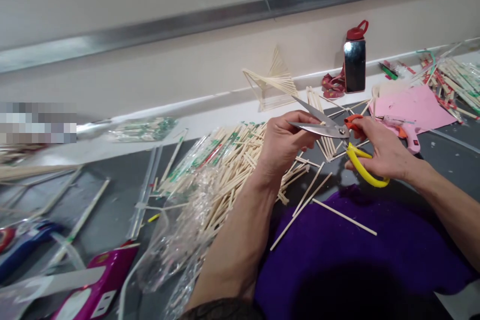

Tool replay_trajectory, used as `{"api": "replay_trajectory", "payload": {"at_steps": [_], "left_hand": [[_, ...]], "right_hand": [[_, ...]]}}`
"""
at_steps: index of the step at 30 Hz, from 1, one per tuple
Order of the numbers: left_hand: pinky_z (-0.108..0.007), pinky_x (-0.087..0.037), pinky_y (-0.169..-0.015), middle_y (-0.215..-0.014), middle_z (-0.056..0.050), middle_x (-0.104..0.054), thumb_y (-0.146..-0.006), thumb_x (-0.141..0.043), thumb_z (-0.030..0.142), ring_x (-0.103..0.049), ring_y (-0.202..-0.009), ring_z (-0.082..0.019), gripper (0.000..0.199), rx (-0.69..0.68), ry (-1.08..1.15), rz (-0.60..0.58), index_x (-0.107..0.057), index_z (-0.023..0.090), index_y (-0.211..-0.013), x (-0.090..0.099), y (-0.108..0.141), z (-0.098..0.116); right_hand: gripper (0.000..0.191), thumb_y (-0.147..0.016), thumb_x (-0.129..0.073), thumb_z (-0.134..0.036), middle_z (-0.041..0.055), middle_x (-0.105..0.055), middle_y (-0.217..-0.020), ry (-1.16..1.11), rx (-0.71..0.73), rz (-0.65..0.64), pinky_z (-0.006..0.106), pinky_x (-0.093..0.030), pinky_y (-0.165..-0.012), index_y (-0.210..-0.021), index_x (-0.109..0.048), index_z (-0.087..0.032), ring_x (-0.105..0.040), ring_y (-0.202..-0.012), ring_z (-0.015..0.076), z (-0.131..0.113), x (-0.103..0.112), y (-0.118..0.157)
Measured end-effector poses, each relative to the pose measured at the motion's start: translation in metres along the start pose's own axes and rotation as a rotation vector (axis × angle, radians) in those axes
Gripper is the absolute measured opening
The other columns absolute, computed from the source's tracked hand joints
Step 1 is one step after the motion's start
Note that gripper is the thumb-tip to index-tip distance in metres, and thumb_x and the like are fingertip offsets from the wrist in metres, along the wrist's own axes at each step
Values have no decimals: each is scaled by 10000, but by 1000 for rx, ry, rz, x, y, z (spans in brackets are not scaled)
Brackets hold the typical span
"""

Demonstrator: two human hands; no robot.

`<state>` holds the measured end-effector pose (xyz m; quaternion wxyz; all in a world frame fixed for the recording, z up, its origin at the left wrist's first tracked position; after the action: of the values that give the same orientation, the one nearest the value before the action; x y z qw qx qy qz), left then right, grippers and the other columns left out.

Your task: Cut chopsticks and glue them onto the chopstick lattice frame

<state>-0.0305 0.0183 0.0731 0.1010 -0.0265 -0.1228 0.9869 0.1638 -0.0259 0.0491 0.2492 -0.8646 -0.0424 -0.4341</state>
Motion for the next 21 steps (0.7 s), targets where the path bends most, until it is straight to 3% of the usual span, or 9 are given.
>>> {"api": "replay_trajectory", "payload": {"at_steps": [5,10,21], "left_hand": [[-174,-284,-335,-417,54,-549,-564,-707,185,-421,-339,-52,55,5,14,-9,-702,205,-615,-5,1,-4],[-180,-272,-341,-430,51,-544,-573,-697,170,-409,-349,-50,46,-3,46,-17,-683,200,-606,-9,2,-4],[-179,-295,-350,-450,47,-561,-590,-715,181,-439,-368,-56,48,-15,52,-4,-693,192,-631,-9,2,-5]], "right_hand": [[501,-701,-674,-541,67,-620,-889,6,-55,-11,336,-402,-643,-1032,-559,-183,-563,-744,216,-1,0,0],[328,-689,-636,-356,49,-620,-847,21,-97,-34,312,-379,-609,-964,-544,-202,-535,-691,190,-2,0,1],[320,-673,-582,-298,53,-619,-824,41,-112,-40,306,-371,-609,-973,-573,-186,-523,-671,185,-2,3,1]]}}
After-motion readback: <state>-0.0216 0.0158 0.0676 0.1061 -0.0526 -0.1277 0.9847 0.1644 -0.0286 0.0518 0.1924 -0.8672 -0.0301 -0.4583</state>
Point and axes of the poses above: each hand's wrist, its own y-axis away from the middle knuckle, its own x-axis out of the back of the hand, z = x × y, the point moved 3 cm from there along -y, towards the middle knuckle
